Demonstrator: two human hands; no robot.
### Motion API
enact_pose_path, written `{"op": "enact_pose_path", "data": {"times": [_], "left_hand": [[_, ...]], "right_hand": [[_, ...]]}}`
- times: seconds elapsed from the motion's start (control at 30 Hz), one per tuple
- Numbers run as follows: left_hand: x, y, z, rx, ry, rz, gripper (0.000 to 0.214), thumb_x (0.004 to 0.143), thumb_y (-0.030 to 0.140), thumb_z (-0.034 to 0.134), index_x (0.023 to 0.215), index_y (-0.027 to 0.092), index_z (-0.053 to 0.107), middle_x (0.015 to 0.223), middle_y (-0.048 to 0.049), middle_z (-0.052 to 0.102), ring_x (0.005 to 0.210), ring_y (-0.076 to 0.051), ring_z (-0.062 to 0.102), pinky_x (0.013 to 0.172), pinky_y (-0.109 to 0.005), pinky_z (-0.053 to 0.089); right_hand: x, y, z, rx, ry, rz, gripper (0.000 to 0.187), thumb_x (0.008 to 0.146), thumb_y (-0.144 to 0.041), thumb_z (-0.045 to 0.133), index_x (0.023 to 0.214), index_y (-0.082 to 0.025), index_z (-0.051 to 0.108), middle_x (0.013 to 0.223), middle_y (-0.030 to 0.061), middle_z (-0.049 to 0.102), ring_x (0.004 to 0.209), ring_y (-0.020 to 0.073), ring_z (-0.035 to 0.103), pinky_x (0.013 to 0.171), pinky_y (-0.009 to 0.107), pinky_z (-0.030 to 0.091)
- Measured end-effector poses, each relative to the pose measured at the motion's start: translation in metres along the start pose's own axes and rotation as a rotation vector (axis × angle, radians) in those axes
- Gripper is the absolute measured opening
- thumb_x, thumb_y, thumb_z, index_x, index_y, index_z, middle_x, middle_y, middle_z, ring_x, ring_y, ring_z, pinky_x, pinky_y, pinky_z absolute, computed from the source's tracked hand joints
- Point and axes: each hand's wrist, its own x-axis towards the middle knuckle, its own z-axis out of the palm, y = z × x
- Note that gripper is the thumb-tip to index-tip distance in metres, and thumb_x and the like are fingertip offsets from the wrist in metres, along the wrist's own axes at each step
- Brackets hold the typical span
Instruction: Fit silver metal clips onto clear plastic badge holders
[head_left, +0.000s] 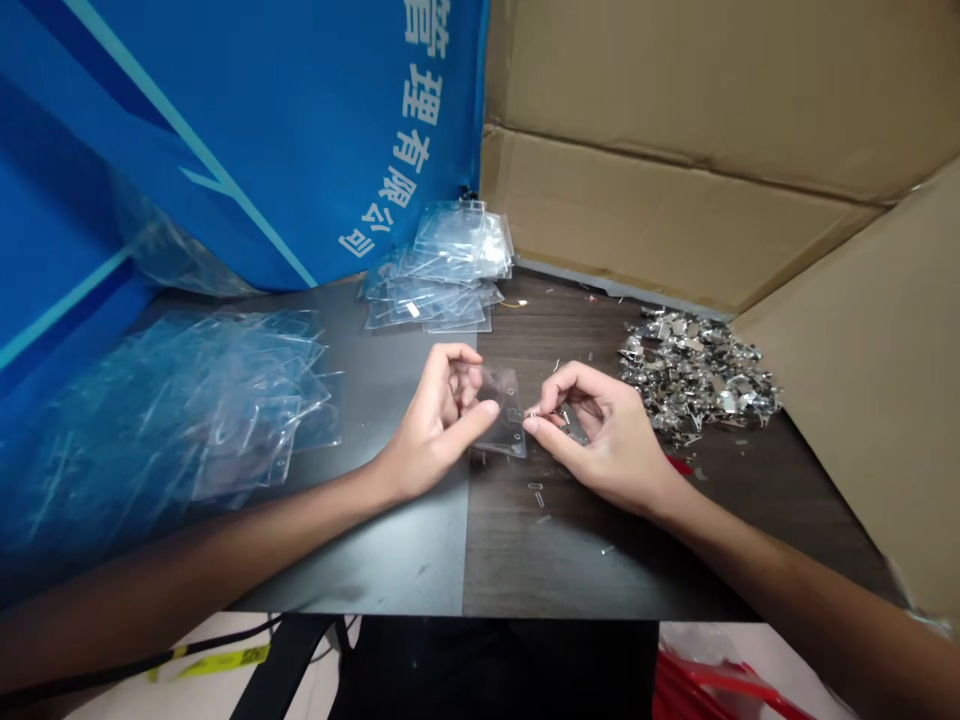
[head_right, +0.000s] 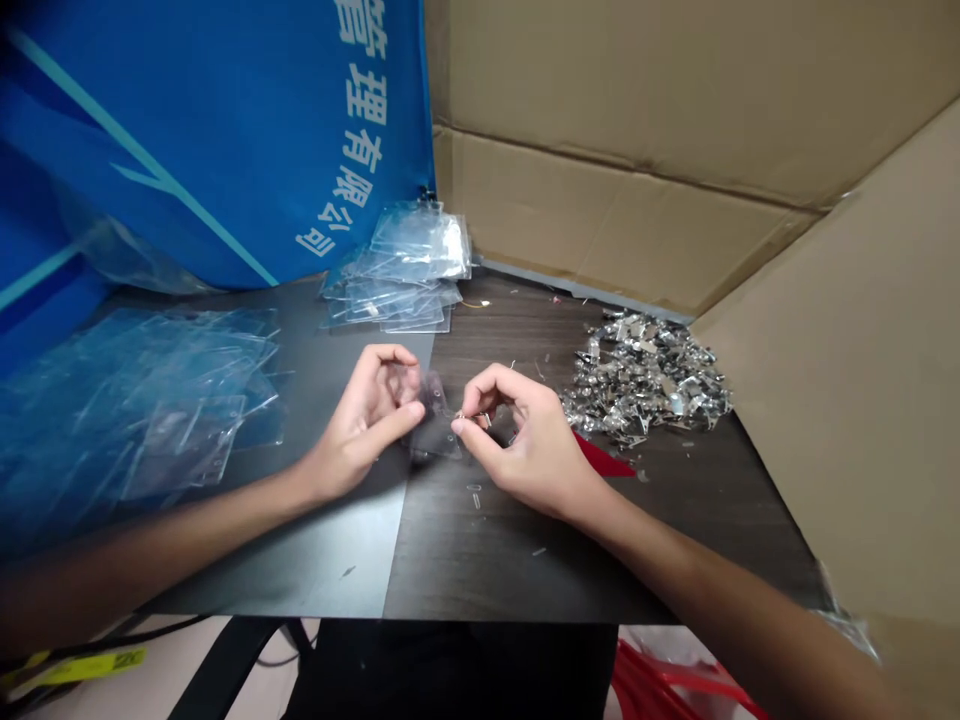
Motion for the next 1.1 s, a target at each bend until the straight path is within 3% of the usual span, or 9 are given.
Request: {"op": "enact_pose_path", "data": {"times": [0.1, 0.2, 0.3, 0.43, 0.6, 0.73, 0.83, 0.93, 1.1], "left_hand": [[0.014, 0.007, -0.011, -0.048, 0.054, -0.079, 0.037, 0.087, 0.039, 0.083, 0.107, 0.021, 0.058, 0.095, -0.0022, 0.06, 0.084, -0.017, 0.057, 0.075, -0.032, 0.046], [0.038, 0.025, -0.027, 0.093, 0.088, -0.051, 0.028, 0.086, 0.037, 0.084, 0.094, 0.018, 0.065, 0.089, -0.0031, 0.065, 0.077, -0.016, 0.057, 0.073, -0.033, 0.045], [0.078, 0.053, -0.047, 0.355, 0.168, 0.143, 0.023, 0.082, 0.031, 0.086, 0.086, 0.02, 0.066, 0.087, -0.0044, 0.07, 0.079, -0.019, 0.061, 0.074, -0.037, 0.047], [0.151, 0.08, -0.069, 0.663, 0.295, 0.436, 0.026, 0.085, 0.024, 0.087, 0.084, 0.026, 0.061, 0.094, -0.0032, 0.069, 0.087, -0.021, 0.059, 0.081, -0.043, 0.048], [0.216, 0.056, -0.078, 0.892, 0.325, 0.479, 0.031, 0.092, 0.027, 0.081, 0.084, 0.025, 0.052, 0.102, -0.003, 0.061, 0.1, -0.019, 0.048, 0.09, -0.042, 0.043], [0.22, 0.014, -0.078, 0.938, 0.214, 0.434, 0.013, 0.092, 0.024, 0.074, 0.092, 0.024, 0.061, 0.11, -0.0103, 0.064, 0.112, -0.028, 0.054, 0.103, -0.049, 0.042], [0.212, -0.003, -0.084, 0.974, 0.103, 0.415, 0.03, 0.089, 0.037, 0.078, 0.113, 0.021, 0.068, 0.125, -0.0167, 0.065, 0.123, -0.038, 0.056, 0.114, -0.058, 0.04], [0.204, -0.005, -0.091, 0.969, 0.028, 0.401, 0.049, 0.089, 0.053, 0.079, 0.124, 0.02, 0.07, 0.136, -0.0198, 0.064, 0.132, -0.043, 0.054, 0.122, -0.063, 0.036], [0.18, 0.014, -0.096, 0.961, -0.037, 0.429, 0.053, 0.096, 0.051, 0.071, 0.139, 0.02, 0.067, 0.147, -0.0209, 0.06, 0.143, -0.042, 0.05, 0.13, -0.061, 0.032]], "right_hand": [[0.006, 0.006, -0.003, 0.026, 0.047, 0.088, 0.024, 0.089, -0.025, 0.084, 0.102, -0.024, 0.064, 0.091, 0.0021, 0.073, 0.086, 0.0203, 0.073, 0.084, 0.039, 0.06], [0.011, 0.015, -0.007, 0.05, 0.092, 0.187, 0.047, 0.087, -0.036, 0.086, 0.125, -0.024, 0.061, 0.116, 0.0096, 0.077, 0.094, 0.0219, 0.077, 0.09, 0.042, 0.064], [0.014, 0.026, -0.013, 0.016, 0.175, 0.234, 0.051, 0.091, -0.044, 0.081, 0.132, -0.024, 0.059, 0.129, 0.0144, 0.073, 0.1, 0.0221, 0.076, 0.091, 0.042, 0.065], [0.018, 0.035, -0.018, -0.013, 0.21, 0.237, 0.042, 0.092, -0.042, 0.077, 0.125, -0.021, 0.063, 0.118, 0.0131, 0.076, 0.1, 0.0226, 0.076, 0.089, 0.041, 0.065], [0.02, 0.037, -0.019, -0.032, 0.209, 0.238, 0.033, 0.091, -0.037, 0.075, 0.118, -0.018, 0.068, 0.109, 0.0118, 0.077, 0.094, 0.0218, 0.075, 0.083, 0.038, 0.063], [0.02, 0.034, -0.019, -0.054, 0.186, 0.247, 0.03, 0.092, -0.037, 0.074, 0.114, -0.018, 0.071, 0.105, 0.0111, 0.077, 0.09, 0.0215, 0.075, 0.082, 0.039, 0.063], [0.021, 0.028, -0.023, -0.114, 0.163, 0.238, 0.028, 0.094, -0.038, 0.071, 0.112, -0.017, 0.072, 0.108, 0.0129, 0.077, 0.093, 0.0235, 0.076, 0.085, 0.041, 0.063], [0.023, 0.023, -0.034, -0.295, 0.15, 0.174, 0.022, 0.098, -0.034, 0.066, 0.111, -0.018, 0.072, 0.111, 0.0137, 0.076, 0.094, 0.0252, 0.076, 0.088, 0.044, 0.062], [0.026, 0.031, -0.072, -0.996, 0.167, 0.119, 0.03, 0.099, -0.029, 0.064, 0.123, -0.016, 0.077, 0.121, 0.02, 0.072, 0.12, 0.04, 0.068, 0.107, 0.059, 0.054]]}}
